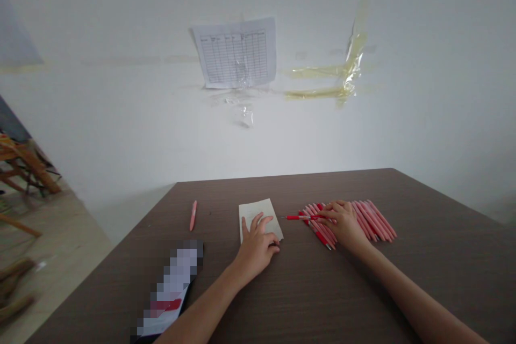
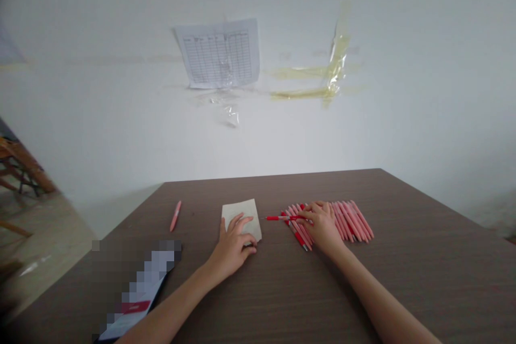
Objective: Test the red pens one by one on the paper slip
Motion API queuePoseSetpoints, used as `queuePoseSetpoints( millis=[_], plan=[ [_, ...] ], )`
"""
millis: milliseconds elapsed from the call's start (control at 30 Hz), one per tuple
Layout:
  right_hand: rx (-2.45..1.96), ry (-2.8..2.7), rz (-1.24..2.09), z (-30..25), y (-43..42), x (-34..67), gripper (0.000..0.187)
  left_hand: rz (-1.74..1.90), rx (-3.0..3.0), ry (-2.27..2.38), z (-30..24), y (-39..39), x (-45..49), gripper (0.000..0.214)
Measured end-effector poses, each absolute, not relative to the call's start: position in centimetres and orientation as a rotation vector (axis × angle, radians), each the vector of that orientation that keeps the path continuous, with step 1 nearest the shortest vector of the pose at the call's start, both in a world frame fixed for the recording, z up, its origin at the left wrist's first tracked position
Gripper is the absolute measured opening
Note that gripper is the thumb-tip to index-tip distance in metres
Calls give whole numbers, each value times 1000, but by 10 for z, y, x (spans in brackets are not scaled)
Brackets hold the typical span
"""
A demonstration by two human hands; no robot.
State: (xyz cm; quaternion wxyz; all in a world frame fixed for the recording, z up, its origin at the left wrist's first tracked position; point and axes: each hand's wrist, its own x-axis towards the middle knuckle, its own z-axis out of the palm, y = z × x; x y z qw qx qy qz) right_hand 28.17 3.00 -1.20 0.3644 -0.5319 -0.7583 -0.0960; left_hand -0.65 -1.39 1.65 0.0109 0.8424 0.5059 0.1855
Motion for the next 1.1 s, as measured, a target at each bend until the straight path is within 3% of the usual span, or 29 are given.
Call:
queuePoseSetpoints(
  millis=[367,867,1100],
  plan=[
    [-1394,-1963,-222,-16,30,285,14,535,2464,1914,18,-2,-21,6],
    [-1252,-2057,-127,-8,23,274,11,891,2406,1731,15,-9,-6,17],
    [-1212,-2106,-76,-4,18,268,11,950,2393,1680,13,-10,-4,9]
  ],
)
